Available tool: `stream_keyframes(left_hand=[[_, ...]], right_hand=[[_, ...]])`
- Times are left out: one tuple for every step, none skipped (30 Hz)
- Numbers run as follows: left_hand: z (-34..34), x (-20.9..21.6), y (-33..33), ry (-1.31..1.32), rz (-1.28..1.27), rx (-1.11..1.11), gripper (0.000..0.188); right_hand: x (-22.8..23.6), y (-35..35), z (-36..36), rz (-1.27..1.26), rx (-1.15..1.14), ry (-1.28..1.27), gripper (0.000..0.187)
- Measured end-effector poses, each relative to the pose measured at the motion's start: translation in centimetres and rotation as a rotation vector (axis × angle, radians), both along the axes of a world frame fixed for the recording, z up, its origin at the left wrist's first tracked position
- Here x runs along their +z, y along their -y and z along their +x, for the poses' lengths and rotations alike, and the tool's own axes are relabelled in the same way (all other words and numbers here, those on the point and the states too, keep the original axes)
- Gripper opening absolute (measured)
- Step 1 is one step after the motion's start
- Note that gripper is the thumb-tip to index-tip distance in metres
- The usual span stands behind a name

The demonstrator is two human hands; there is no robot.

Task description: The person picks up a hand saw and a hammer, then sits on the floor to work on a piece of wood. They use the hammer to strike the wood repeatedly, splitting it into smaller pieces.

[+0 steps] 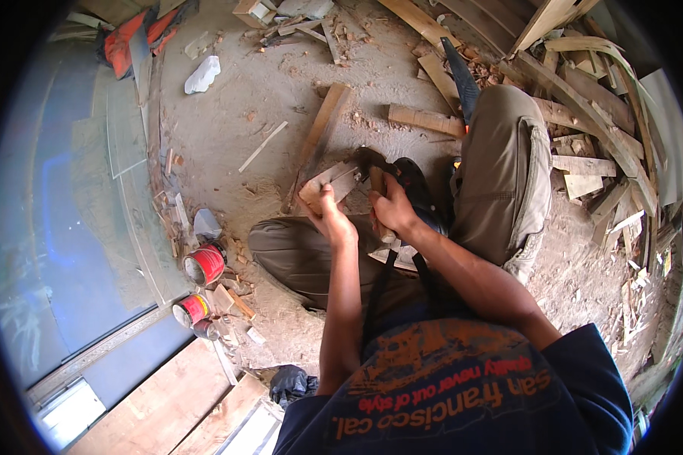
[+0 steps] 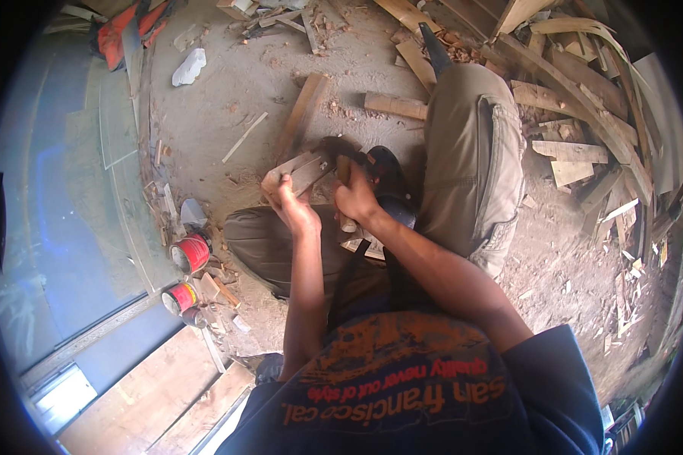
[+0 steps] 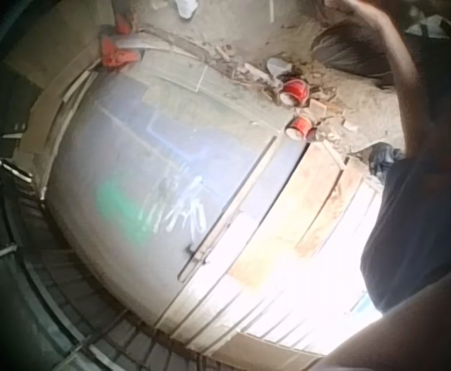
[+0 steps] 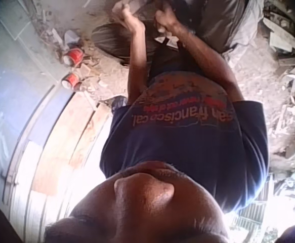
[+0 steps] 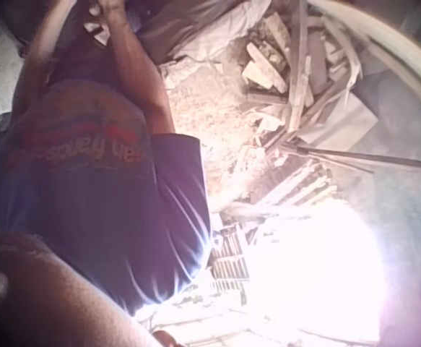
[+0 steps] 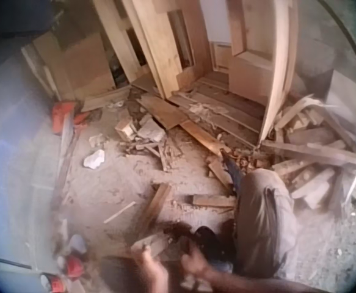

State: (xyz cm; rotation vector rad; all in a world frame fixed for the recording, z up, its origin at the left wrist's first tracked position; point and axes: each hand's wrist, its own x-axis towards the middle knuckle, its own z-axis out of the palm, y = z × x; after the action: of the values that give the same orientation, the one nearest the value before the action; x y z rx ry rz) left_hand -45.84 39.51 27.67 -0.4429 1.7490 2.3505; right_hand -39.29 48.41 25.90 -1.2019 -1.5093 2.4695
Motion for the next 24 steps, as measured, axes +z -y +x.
stream_keyframes(left_hand=[[0.1,-0.3,-0.3,-0.057,-0.008,-0.009,0.101],[0.2,-0.6,-0.3,-0.054,0.002,-0.008,0.100],[0.3,-0.8,-0.2,-0.051,0.012,-0.006,0.100],[0.3,-0.8,-0.1,-0.050,0.020,-0.001,0.099],[0.1,-0.9,0.2,-0.047,0.024,-0.023,0.100],[-0.3,-1.2,0.7,-0.044,0.027,-0.045,0.100],[-0.7,-1.2,1.1,-0.043,0.031,-0.072,0.100],[-1.0,-1.2,1.3,-0.050,0.041,-0.084,0.094],[-1.3,-1.2,1.6,-0.057,0.050,-0.097,0.089],[-1.6,-1.4,1.8,-0.061,0.061,-0.108,0.083],[-2.1,-1.5,2.4,-0.107,0.071,-0.169,0.075],[-2.6,-1.5,3.0,-0.154,0.081,-0.231,0.067],[-2.7,-1.5,3.2,-0.198,0.094,-0.294,0.060],[-2.6,-1.7,3.1,-0.233,0.094,-0.280,0.045],[-2.5,-1.8,3.1,-0.256,0.095,-0.291,0.046],[-2.2,-2.0,3.4,-0.279,0.092,-0.299,0.047],[-2.1,-2.1,3.8,-0.302,0.087,-0.305,0.048],[-2.0,-2.2,4.1,-0.323,0.090,-0.315,0.048],[-1.8,-2.2,4.2,-0.346,0.093,-0.323,0.048],[-1.7,-2.2,4.2,-0.368,0.096,-0.330,0.047],[-1.6,-2.3,4.3,-0.373,0.092,-0.333,0.048],[-1.5,-2.1,4.1,-0.378,0.090,-0.339,0.048],[-1.4,-2.0,4.0,-0.382,0.089,-0.346,0.048],[-1.5,-1.9,4.2,-0.391,0.091,-0.354,0.049]], right_hand=[[-0.3,-0.2,-0.1,-0.002,-0.012,-0.005,0.060],[-0.6,-0.3,-0.2,-0.004,-0.025,-0.011,0.059],[-0.9,-0.5,-0.2,-0.005,-0.037,-0.016,0.057],[-0.5,-0.8,-0.2,0.019,-0.038,-0.021,0.056],[0.1,-1.2,-0.1,0.042,-0.039,-0.027,0.054],[0.4,-1.6,0.0,0.066,-0.040,-0.034,0.053],[0.0,-1.9,0.1,0.092,-0.023,-0.041,0.051],[-0.7,-2.2,0.3,0.118,-0.005,-0.049,0.048],[-1.3,-2.6,0.5,0.143,0.012,-0.057,0.046],[-1.5,-2.9,0.7,0.129,0.072,-0.005,0.044],[-1.7,-3.2,0.9,0.114,0.132,0.047,0.042],[-1.9,-3.4,1.0,0.099,0.192,0.099,0.040],[-2.0,-3.3,1.2,0.096,0.201,0.128,0.039],[-2.0,-3.0,1.4,0.094,0.210,0.158,0.037],[-2.1,-2.9,1.6,0.091,0.219,0.188,0.036],[-1.6,-3.0,1.7,0.061,0.238,0.207,0.036],[-0.7,-3.2,1.6,0.028,0.258,0.225,0.036],[0.2,-3.4,1.6,-0.005,0.279,0.243,0.036],[0.9,-3.7,1.7,-0.020,0.301,0.229,0.036],[1.5,-4.0,1.8,-0.036,0.324,0.215,0.035],[1.7,-4.2,1.9,-0.052,0.347,0.201,0.035],[1.5,-4.2,2.0,-0.100,0.305,0.216,0.034],[1.1,-4.1,2.0,-0.148,0.263,0.231,0.034],[0.6,-4.1,2.0,-0.196,0.221,0.245,0.033]])
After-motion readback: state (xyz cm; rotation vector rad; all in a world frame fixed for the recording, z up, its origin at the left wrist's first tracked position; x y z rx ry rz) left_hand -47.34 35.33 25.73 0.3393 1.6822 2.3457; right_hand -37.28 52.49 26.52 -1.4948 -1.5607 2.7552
